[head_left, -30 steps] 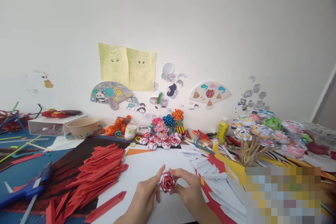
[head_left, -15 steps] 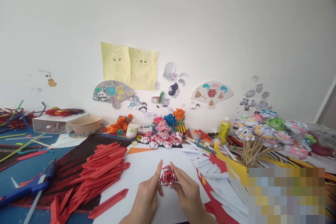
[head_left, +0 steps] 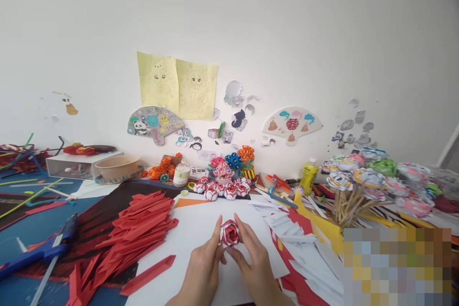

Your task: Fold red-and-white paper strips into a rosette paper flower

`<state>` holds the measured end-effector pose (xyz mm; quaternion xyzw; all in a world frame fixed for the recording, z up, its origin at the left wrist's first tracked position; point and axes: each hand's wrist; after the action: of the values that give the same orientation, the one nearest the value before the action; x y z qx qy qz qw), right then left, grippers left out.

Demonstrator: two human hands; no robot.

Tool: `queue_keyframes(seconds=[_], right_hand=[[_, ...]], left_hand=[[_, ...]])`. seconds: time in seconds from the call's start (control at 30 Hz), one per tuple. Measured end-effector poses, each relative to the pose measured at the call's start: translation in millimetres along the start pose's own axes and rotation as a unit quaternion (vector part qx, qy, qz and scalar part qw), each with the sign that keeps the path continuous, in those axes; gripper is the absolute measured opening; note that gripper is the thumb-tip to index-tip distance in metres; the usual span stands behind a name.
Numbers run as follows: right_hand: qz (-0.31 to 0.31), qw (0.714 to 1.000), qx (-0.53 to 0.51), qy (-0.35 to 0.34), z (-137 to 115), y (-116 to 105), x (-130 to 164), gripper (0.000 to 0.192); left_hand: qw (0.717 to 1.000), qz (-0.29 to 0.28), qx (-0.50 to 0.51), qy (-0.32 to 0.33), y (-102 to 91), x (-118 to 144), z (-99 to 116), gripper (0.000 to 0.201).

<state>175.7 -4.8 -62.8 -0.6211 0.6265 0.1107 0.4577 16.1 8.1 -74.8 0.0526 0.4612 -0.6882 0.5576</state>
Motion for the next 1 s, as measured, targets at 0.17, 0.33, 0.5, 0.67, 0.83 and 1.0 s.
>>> queue_keyframes(seconds=[0.17,0.33,0.5,0.67,0.83,1.0], right_hand=[[-0.012,0.999,-0.024,0.028,-3,-10,-7,0.051],[-0.035,0.997,-0.055,0.049,-3,-15,-8,0.053],[-0.058,0.994,-0.079,0.057,0,-18,-4,0.055],[-0.077,0.991,-0.095,0.060,-1,-21,-4,0.054],[-0.069,0.990,-0.101,0.074,1,-19,-5,0.048],[-0.073,0.990,-0.096,0.074,1,-21,-8,0.043]], left_hand=[[0.998,-0.031,0.023,-0.039,-5.4,-3,9,0.056],[0.997,-0.036,0.020,-0.069,-11.2,-4,8,0.056],[0.996,-0.043,0.039,-0.072,-18.0,-7,4,0.066],[0.997,-0.049,0.017,-0.049,-20.4,-9,5,0.059],[0.998,-0.018,-0.040,-0.042,-19.5,-7,5,0.053],[0.991,0.029,-0.133,0.003,-21.2,-7,5,0.046]])
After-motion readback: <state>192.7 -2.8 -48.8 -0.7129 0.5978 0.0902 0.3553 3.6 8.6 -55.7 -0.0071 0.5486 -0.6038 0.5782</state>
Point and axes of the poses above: each hand's wrist, its own x-axis away from the middle knuckle, its own y-axis out of the palm, z = x × y, and after that the axes turned 5 degrees about -z, right-handed
